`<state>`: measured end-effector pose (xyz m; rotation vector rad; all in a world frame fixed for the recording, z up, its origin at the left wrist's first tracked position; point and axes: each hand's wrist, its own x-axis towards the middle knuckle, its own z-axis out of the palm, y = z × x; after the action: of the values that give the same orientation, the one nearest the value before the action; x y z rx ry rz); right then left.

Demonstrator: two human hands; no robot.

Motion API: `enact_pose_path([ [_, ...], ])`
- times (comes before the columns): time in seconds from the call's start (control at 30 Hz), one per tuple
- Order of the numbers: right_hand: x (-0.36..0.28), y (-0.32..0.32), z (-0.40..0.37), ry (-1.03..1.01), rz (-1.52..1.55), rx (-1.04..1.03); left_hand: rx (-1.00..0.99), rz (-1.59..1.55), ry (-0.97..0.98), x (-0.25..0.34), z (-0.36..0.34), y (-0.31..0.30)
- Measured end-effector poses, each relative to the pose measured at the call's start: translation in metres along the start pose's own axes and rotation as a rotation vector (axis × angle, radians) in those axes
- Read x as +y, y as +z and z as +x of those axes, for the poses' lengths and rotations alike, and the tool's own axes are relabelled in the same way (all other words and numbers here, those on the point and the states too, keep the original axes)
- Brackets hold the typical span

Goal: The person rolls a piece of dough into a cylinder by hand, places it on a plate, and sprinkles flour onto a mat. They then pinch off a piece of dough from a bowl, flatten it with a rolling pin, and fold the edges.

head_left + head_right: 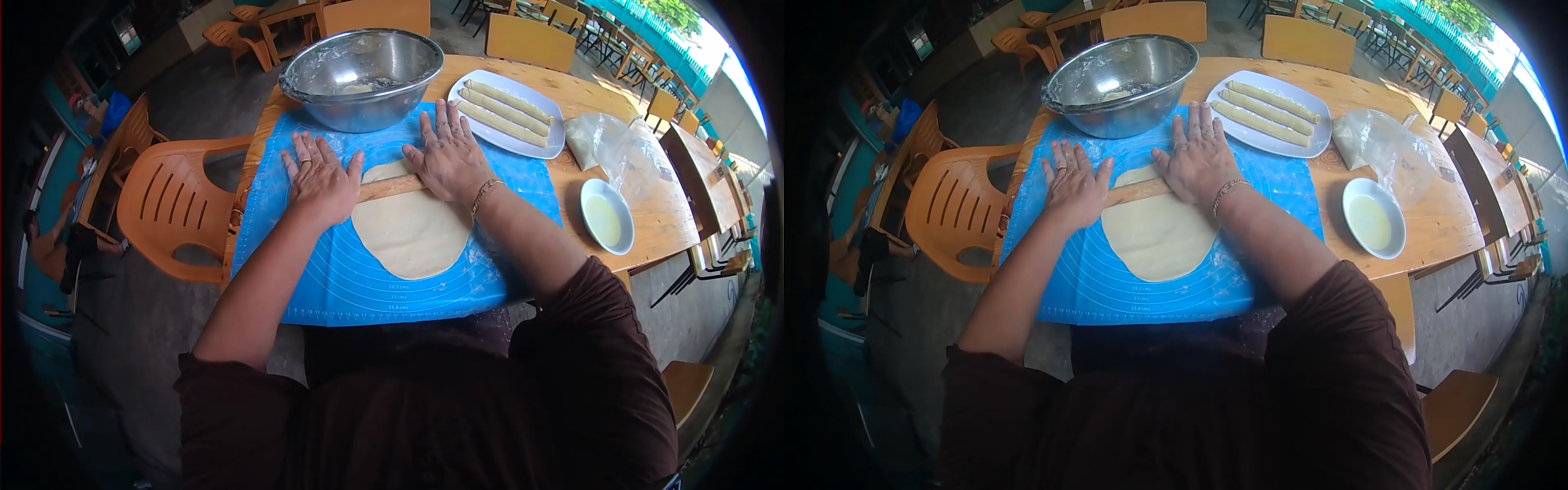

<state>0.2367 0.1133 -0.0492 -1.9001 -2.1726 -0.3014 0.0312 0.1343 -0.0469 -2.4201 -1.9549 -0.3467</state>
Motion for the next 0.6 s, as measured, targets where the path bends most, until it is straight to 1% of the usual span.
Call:
enact_pose_path([
  [0.07, 0.000, -0.001, -0.008, 0.012, 0.022, -0.003, -0.072, 0.015, 0.044, 0.003, -0.013, -0.008],
  [0.1, -0.001, -0.012, -0.021, -0.006, 0.080, -0.090, -0.075, 0.012, 0.041, 0.002, -0.024, -0.012],
  [0.13, -0.002, -0.023, -0.036, -0.025, 0.139, -0.177, -0.147, -0.017, 0.128, 0.000, -0.038, -0.017],
  [0.17, -0.003, -0.030, -0.055, -0.076, 0.162, -0.163, -0.214, -0.046, 0.216, -0.003, -0.054, -0.021],
  [0.23, -0.003, -0.048, -0.102, -0.197, 0.161, -0.143, -0.189, -0.131, 0.388, -0.011, -0.097, -0.027],
  [0.27, -0.003, -0.058, -0.118, -0.273, 0.135, -0.132, -0.185, -0.133, 0.387, -0.012, -0.115, -0.028],
  [0.33, -0.006, -0.066, -0.132, -0.278, 0.162, -0.136, -0.051, -0.085, 0.534, -0.013, -0.135, -0.030],
  [0.37, -0.007, -0.067, -0.135, -0.279, 0.192, -0.150, -0.051, -0.085, 0.532, -0.012, -0.129, -0.028],
  [0.4, -0.007, -0.062, -0.128, -0.280, 0.192, -0.152, -0.011, -0.052, 0.481, -0.008, -0.119, -0.025],
  [0.43, -0.006, -0.050, -0.111, -0.243, 0.165, -0.107, 0.034, -0.017, 0.430, -0.005, -0.106, -0.021],
  [0.47, -0.004, -0.039, -0.091, -0.204, 0.136, -0.059, 0.024, -0.009, 0.359, -0.004, -0.086, -0.017],
  [0.5, -0.004, -0.031, -0.070, -0.141, 0.106, -0.058, 0.012, -0.001, 0.291, -0.002, -0.063, -0.014],
  [0.57, 0.001, -0.009, -0.029, -0.103, -0.001, 0.047, -0.025, 0.093, 0.134, 0.000, -0.022, -0.008],
  [0.6, 0.002, -0.001, -0.012, -0.103, -0.004, 0.056, -0.016, 0.095, 0.136, 0.000, -0.007, -0.005],
])
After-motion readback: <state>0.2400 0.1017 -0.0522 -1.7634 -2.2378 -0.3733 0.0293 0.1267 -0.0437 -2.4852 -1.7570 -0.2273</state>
